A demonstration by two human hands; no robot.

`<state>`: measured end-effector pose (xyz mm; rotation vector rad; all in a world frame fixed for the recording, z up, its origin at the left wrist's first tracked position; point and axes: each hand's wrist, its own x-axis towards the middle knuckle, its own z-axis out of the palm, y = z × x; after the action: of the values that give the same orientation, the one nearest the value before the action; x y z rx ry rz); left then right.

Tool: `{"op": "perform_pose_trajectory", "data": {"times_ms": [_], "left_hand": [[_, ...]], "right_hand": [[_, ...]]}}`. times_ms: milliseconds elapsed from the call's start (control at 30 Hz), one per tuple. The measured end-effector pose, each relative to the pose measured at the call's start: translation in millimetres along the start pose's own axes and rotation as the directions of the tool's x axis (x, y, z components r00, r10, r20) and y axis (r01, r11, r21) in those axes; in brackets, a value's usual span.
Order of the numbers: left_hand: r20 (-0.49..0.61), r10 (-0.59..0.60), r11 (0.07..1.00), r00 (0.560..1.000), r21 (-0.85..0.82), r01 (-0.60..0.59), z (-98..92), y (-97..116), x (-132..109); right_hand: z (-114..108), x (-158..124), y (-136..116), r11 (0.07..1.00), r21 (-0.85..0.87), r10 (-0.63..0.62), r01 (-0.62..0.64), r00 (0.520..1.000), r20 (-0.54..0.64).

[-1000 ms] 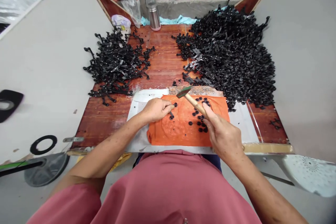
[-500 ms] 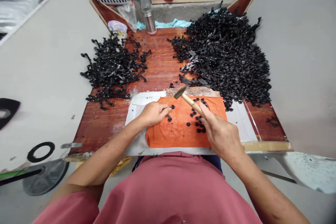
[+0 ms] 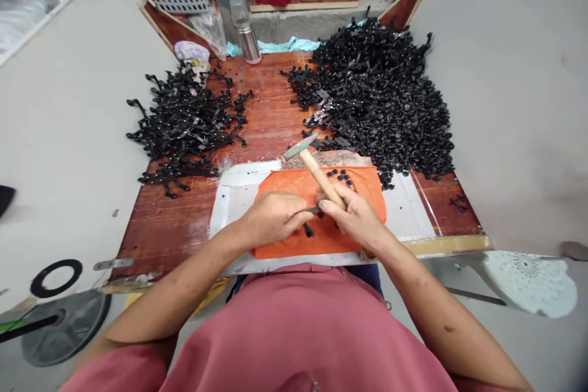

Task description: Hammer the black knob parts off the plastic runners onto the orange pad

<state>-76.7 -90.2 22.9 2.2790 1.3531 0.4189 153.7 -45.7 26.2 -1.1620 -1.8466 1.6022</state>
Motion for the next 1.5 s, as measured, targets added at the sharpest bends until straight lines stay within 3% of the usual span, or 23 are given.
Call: {"op": "perform_pose_trajectory", "data": {"times_ms": [67,133,200,267,300,333,367,467,633,733,867,1000,1167,1400,1500], "left_hand": [[-0.078,0.061,0.997,0.995,0.054,-0.057,1.0,9.1,-2.0],[-0.272,0.067,0.996,0.960,0.081,-0.046,2.6,13.0,-8.8],[-0.503,-0.024,0.999,0.864,0.025,0.043,6.3,15.0,-20.3],[-0.613,-0.239,0.971,0.753,-0.173,0.167,14.1,18.1,-32.6],[-0.583,-0.375,0.921,0.720,-0.322,0.219,19.4,20.8,-37.4],[-0.501,-0.489,0.843,0.714,-0.482,0.239,25.1,24.2,-40.5],[-0.395,-0.546,0.755,0.739,-0.615,0.228,30.6,28.5,-41.6],[-0.208,-0.551,0.530,0.808,-0.835,0.147,41.0,44.7,-35.0],[-0.087,-0.586,0.320,0.805,-0.938,0.131,40.5,60.3,-19.5],[-0.046,-0.587,0.303,0.808,-0.939,0.166,38.7,52.5,-19.2],[0.068,-0.512,0.357,0.856,-0.890,0.284,29.6,35.6,-23.5],[0.198,-0.469,0.415,0.861,-0.810,0.413,24.7,28.1,-27.9],[0.131,-0.495,0.514,0.859,-0.753,0.411,36.3,27.6,-20.3],[0.210,-0.466,0.356,0.860,-0.845,0.399,48.8,26.1,-3.8],[0.232,-0.466,0.331,0.854,-0.849,0.411,49.9,25.6,-3.1]], "right_hand": [[9.9,-0.5,3.2,0.967,0.227,0.097,-0.118,0.990,0.100],[17.2,-5.3,4.9,0.924,0.349,0.136,-0.155,0.988,0.079],[20.8,-12.0,5.1,0.905,0.408,0.144,-0.122,0.989,-0.023],[22.8,-17.9,5.2,0.890,0.446,0.153,-0.090,0.982,-0.107],[24.1,-20.2,5.8,0.882,0.464,0.156,-0.076,0.978,-0.136],[26.0,-22.0,6.8,0.875,0.480,0.158,-0.065,0.975,-0.156],[28.6,-23.5,8.3,0.869,0.491,0.160,-0.057,0.972,-0.171],[40.8,-26.7,13.8,0.885,0.464,0.141,-0.024,0.966,-0.219],[60.1,-32.5,21.2,0.920,0.376,-0.022,0.109,0.974,-0.226],[58.7,-40.3,24.4,0.951,0.291,-0.054,0.103,0.984,-0.172],[37.7,-61.5,29.6,0.979,0.175,-0.085,0.108,0.988,-0.129],[10.3,-87.5,41.4,0.999,0.049,-0.006,0.020,0.963,-0.271],[-4.1,-104.4,64.7,0.994,0.084,0.091,-0.065,0.924,-0.371],[-5.3,-112.1,83.5,0.995,0.047,0.100,-0.089,0.913,-0.397],[-7.0,-114.9,88.5,0.995,0.011,0.096,-0.100,0.916,-0.391]]}}
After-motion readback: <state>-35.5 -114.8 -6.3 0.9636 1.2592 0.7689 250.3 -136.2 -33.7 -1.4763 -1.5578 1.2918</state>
